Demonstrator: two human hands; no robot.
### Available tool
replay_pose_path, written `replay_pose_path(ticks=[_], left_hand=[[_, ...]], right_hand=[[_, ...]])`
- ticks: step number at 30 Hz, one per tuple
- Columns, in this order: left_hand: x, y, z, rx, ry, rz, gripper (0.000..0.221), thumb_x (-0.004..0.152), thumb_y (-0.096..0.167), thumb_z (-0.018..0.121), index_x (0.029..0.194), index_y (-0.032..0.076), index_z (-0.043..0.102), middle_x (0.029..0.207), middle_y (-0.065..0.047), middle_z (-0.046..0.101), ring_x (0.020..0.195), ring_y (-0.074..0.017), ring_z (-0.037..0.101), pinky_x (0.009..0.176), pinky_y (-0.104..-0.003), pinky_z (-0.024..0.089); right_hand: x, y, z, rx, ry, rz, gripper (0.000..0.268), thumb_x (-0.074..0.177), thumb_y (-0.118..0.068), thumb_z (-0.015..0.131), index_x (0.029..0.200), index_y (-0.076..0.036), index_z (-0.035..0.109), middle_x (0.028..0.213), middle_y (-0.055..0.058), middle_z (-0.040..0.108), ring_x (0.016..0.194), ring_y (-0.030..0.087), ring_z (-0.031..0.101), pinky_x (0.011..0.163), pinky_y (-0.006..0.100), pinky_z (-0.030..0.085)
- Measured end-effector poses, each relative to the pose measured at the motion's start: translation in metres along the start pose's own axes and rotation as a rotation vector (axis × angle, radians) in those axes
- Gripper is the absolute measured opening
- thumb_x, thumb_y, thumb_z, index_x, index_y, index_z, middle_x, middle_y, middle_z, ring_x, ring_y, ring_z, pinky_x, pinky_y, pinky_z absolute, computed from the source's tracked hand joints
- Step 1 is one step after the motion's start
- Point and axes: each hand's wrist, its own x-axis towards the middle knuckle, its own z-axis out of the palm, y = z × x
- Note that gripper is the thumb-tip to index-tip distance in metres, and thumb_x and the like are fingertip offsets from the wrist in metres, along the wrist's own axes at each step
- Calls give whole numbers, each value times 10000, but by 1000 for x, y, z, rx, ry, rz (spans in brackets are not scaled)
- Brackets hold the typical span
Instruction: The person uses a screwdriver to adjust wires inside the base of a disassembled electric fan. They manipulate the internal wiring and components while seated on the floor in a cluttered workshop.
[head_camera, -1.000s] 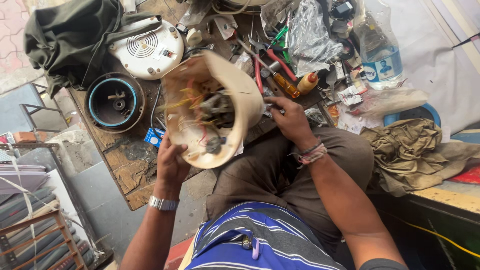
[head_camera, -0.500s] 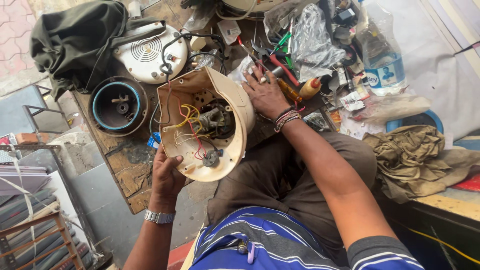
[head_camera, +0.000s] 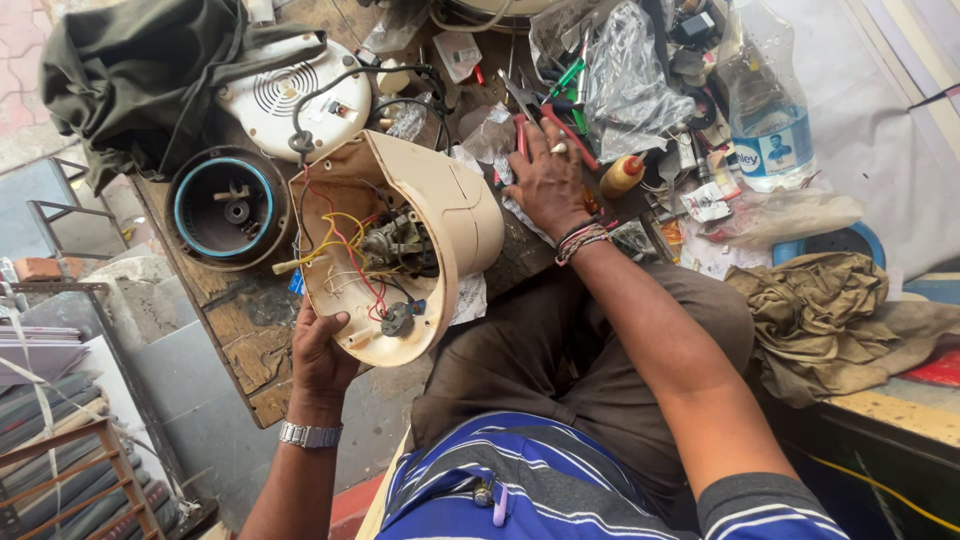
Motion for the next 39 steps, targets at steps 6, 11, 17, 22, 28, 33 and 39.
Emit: replay_pose_path(ticks=[6, 11, 17, 22, 28, 33, 39], left_hand=[[0, 0, 5, 6, -11, 4, 646, 841, -46, 591, 1470, -9, 452, 1321, -178, 624, 1186, -310, 655, 1050, -476, 543], [-1, 1, 17, 24, -43, 8, 654, 838, -45, 595, 1475, -18, 449, 1330, -177, 623, 1184, -305, 655, 1042, -463, 544], [-4, 1, 19, 40, -27, -10, 662, 826, -47, 574, 1474, -8, 446, 1310, -179, 629, 1156, -305, 662, 1005, -465, 557], [-1, 2, 9, 48, -39, -9, 652, 828, -52, 575, 1468, -13, 455, 1284, -187, 641, 1115, -300, 684, 968, -453, 580], [-4, -3, 2, 85, -29, -4, 611, 839, -65, 578, 1438, -21, 464, 1243, -188, 649, 1070, -294, 700, 931, -443, 604], [-2, -2, 8, 99, -35, -23, 622, 832, -52, 566, 1445, -14, 470, 1253, -189, 649, 1076, -287, 694, 921, -438, 599], [4, 1, 21, 119, -76, -10, 691, 807, -75, 559, 1487, -4, 455, 1310, -159, 636, 1169, -268, 654, 1019, -422, 543]], right_hand=[[1, -2, -13, -38, 104, -45, 443, 718, -426, 894, 1025, -137, 757, 1553, 182, 461, 1497, 415, 297, 1152, 584, 224], [11, -22, -6, -95, 128, 0, 327, 865, -453, 752, 914, -129, 758, 1504, 211, 464, 1445, 446, 296, 1110, 673, 169], [21, -13, 1, -14, 171, -292, 247, 977, -319, 620, 1156, -281, 787, 1457, 164, 540, 1455, 344, 352, 1167, 567, 210], [25, -1, -6, -50, 71, -461, 271, 943, -196, 590, 1066, -340, 783, 1402, 90, 585, 1430, 289, 420, 1139, 486, 244], [17, 3, -7, -123, 128, -549, 221, 922, -159, 579, 965, -291, 752, 1385, 35, 610, 1396, 227, 469, 1100, 419, 291], [-1, 10, -11, -108, 106, -444, 180, 985, -172, 582, 1072, -215, 733, 1349, 45, 592, 1365, 238, 476, 1094, 428, 322], [5, 6, -9, -130, 44, -395, 279, 870, -221, 602, 1111, -261, 736, 1481, 117, 532, 1400, 286, 435, 1056, 461, 294]])
